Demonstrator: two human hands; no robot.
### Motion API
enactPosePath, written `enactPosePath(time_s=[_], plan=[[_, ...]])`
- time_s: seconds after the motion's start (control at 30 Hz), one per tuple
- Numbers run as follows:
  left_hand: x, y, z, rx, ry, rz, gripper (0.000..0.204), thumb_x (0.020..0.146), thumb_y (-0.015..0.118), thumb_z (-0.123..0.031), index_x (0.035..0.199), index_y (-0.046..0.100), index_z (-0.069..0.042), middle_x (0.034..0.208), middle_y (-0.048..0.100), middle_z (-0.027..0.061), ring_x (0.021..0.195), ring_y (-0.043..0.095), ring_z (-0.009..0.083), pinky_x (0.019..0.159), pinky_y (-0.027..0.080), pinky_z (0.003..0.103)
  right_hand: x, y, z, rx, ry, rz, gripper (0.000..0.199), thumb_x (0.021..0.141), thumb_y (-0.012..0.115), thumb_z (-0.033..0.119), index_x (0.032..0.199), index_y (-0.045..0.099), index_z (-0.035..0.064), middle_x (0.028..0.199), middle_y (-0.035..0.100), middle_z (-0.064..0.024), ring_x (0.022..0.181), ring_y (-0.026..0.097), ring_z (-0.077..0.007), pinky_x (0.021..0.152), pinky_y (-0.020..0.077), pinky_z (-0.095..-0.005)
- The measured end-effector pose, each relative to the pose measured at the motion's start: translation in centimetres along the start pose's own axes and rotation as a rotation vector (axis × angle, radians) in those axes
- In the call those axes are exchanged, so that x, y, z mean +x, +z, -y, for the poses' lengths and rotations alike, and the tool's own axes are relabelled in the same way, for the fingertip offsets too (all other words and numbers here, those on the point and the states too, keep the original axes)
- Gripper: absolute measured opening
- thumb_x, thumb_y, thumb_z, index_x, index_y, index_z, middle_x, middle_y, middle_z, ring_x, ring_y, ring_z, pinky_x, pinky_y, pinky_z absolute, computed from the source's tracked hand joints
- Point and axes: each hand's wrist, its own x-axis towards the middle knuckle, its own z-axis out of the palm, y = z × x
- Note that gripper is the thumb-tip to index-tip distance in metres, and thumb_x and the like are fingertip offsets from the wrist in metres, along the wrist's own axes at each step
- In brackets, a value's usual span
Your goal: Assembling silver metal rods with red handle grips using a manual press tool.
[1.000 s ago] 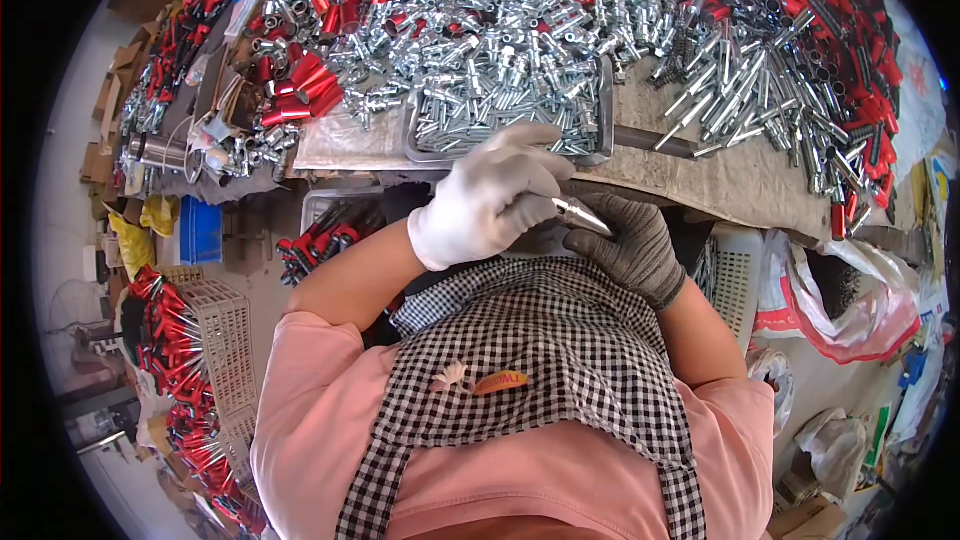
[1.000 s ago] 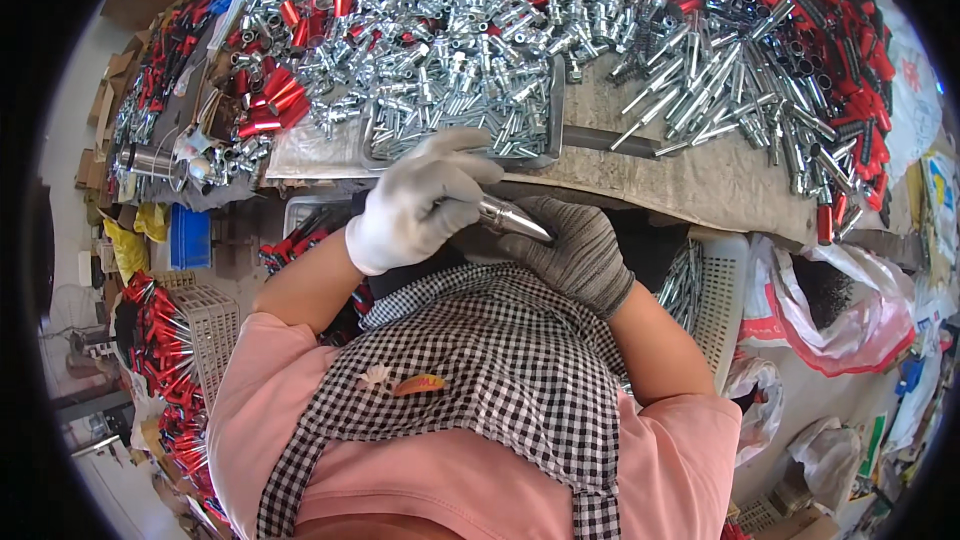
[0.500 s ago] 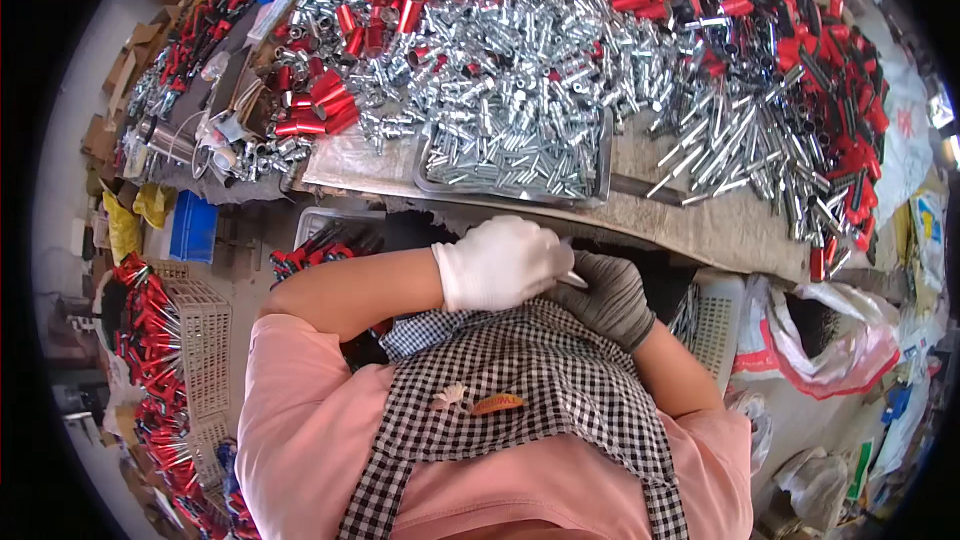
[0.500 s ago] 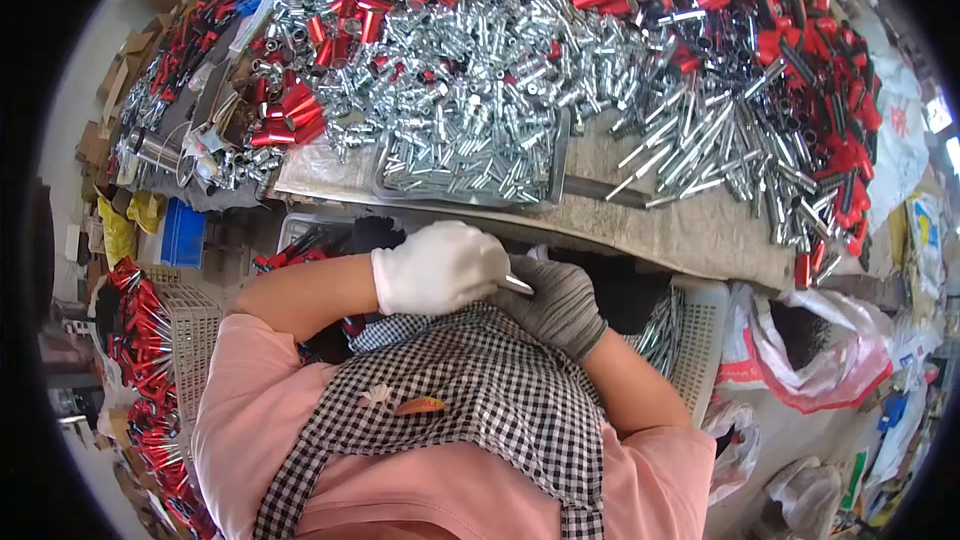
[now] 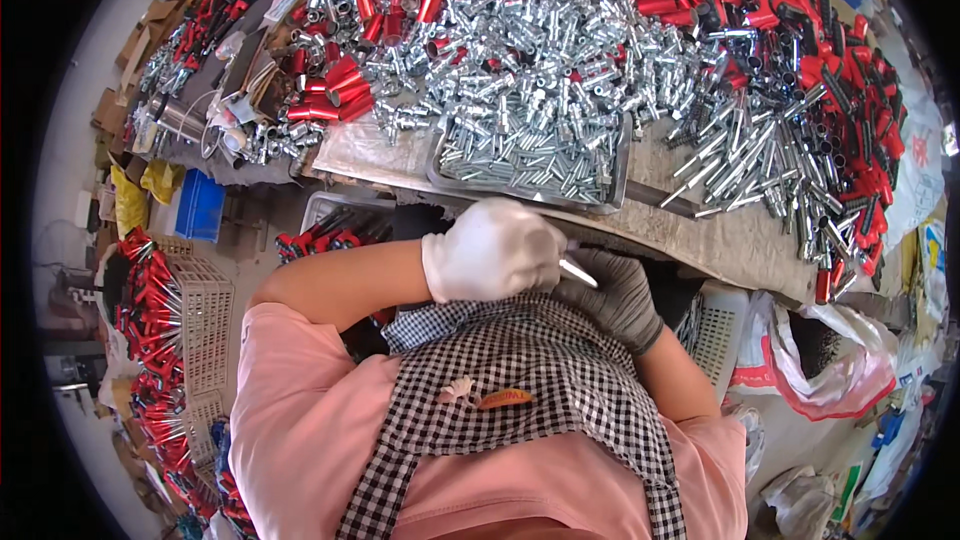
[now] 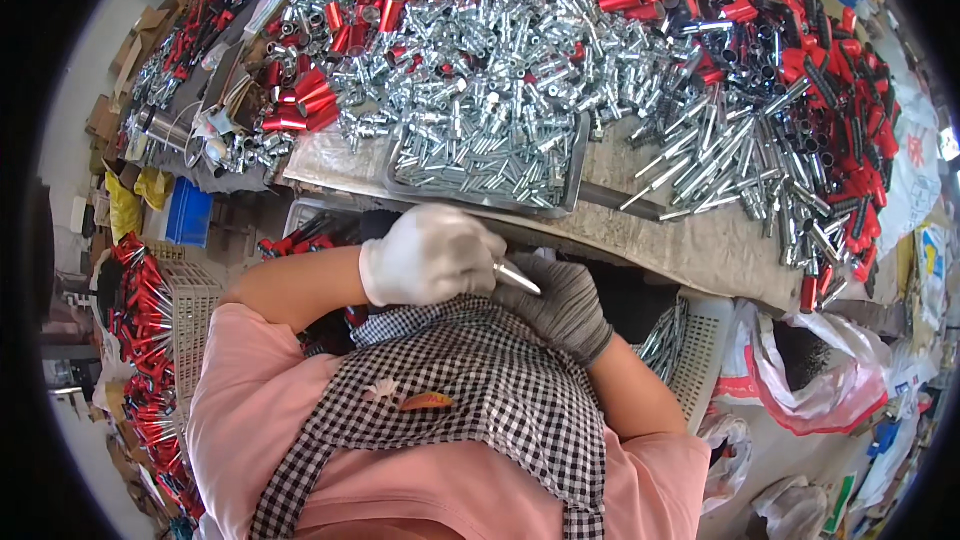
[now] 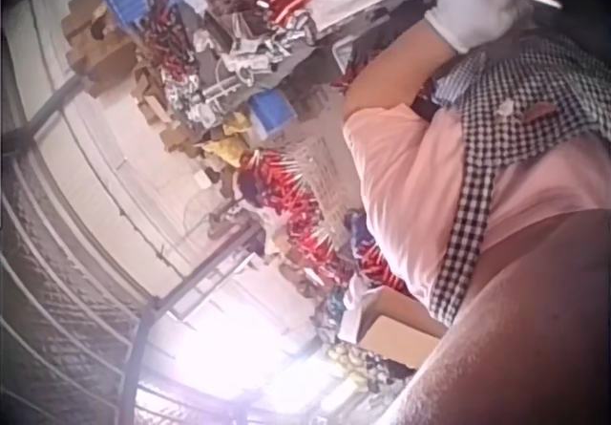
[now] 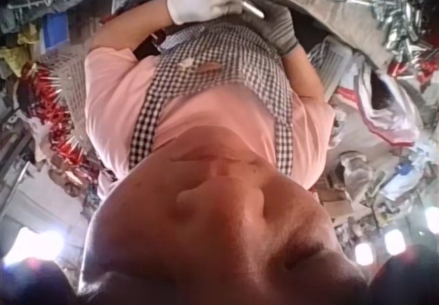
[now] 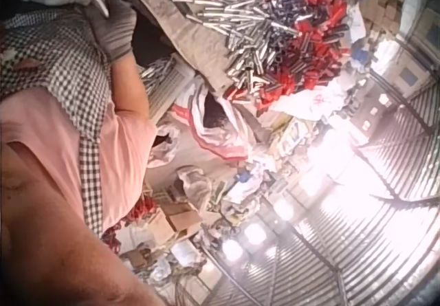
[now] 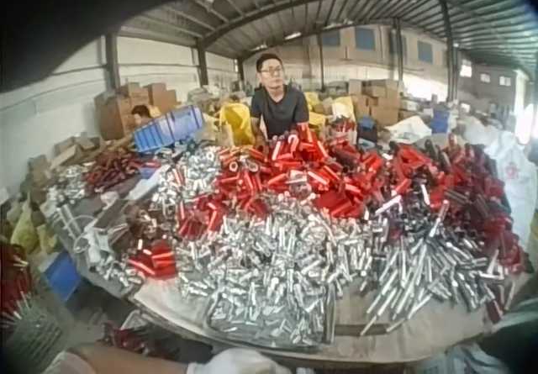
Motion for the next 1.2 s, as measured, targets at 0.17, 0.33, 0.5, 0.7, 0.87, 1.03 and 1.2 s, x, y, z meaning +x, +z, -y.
enactPosePath(time_s=[0.17,0.33,0.5,0.7,0.87,1.03,1.2], plan=[[-0.9,-0.1,0.6,-0.185,-0.160,0.002,0.016,0.072,0.075,-0.015,0.081,0.069,-0.003,0.089,0.069,0.0087,0.086,0.067,0.0262,0.072,0.053,0.037,0.5,0.5,1.9,-0.283,-0.083,-0.028,0.045,0.079,0.082,0.020,0.118,0.067,0.0024,0.099,0.073,-0.0122,0.088,0.070,-0.0152,0.077,0.0549,-0.0285],[-0.2,-1.9,0.5,-0.390,-0.533,0.261,0.038,0.066,0.075,-0.027,0.087,0.066,0.003,0.076,0.065,0.0171,0.069,0.063,0.0264,0.064,0.049,0.036,0.5,1.2,2.6,-0.461,-0.244,-0.062,0.043,0.071,0.084,0.025,0.108,0.071,0.0063,0.081,0.070,-0.0136,0.072,0.070,-0.0293,0.064,0.0546,-0.0343],[-1.5,-2.8,-0.3,-0.284,-0.503,0.188,0.037,0.069,0.078,-0.025,0.093,0.062,-0.002,0.081,0.065,0.0137,0.076,0.065,0.0289,0.067,0.051,0.038,0.4,0.8,2.2,-0.613,-0.377,-0.093,0.049,0.068,0.084,0.025,0.111,0.068,0.0075,0.084,0.070,-0.0134,0.072,0.069,-0.0315,0.063,0.0539,-0.0367],[-3.7,-2.9,0.3,-0.260,-0.393,0.100,0.039,0.071,0.076,-0.020,0.104,0.062,-0.004,0.083,0.069,0.0083,0.075,0.069,0.0268,0.069,0.054,0.036,1.3,0.1,2.0,-0.459,-0.360,0.251,0.059,0.081,0.071,0.018,0.133,0.050,-0.0021,0.109,0.064,-0.0260,0.103,0.063,-0.0411,0.088,0.0512,-0.0408],[-5.4,-7.0,3.1,0.131,-0.552,-0.500,0.035,0.081,0.066,-0.021,0.111,0.067,-0.001,0.101,0.068,0.0176,0.091,0.067,0.0293,0.085,0.053,0.040,0.6,1.2,1.1,0.320,-0.060,0.028,0.054,0.094,0.064,0.026,0.136,0.047,-0.0036,0.123,0.062,-0.0134,0.111,0.059,-0.0217,0.095,0.0473,-0.0356],[-11.7,-12.7,14.6,0.744,-1.269,-0.762,0.038,0.083,0.069,-0.042,0.098,0.075,-0.008,0.098,0.068,0.0192,0.089,0.066,0.0331,0.080,0.052,0.044,1.2,1.2,0.1,0.402,-0.110,-0.086,0.056,0.095,0.062,0.030,0.136,0.048,-0.0050,0.118,0.063,-0.0078,0.101,0.057,-0.0125,0.091,0.0446,-0.0280],[-12.3,-11.6,19.1,0.868,-1.272,-0.682,0.030,0.078,0.072,-0.040,0.089,0.077,-0.012,0.109,0.064,0.0197,0.106,0.057,0.0349,0.090,0.045,0.047,0.5,2.2,1.7,0.372,-0.054,-0.107,0.066,0.089,0.070,0.040,0.133,0.052,-0.0060,0.107,0.066,-0.0059,0.087,0.057,-0.0094,0.080,0.0463,-0.0251]])
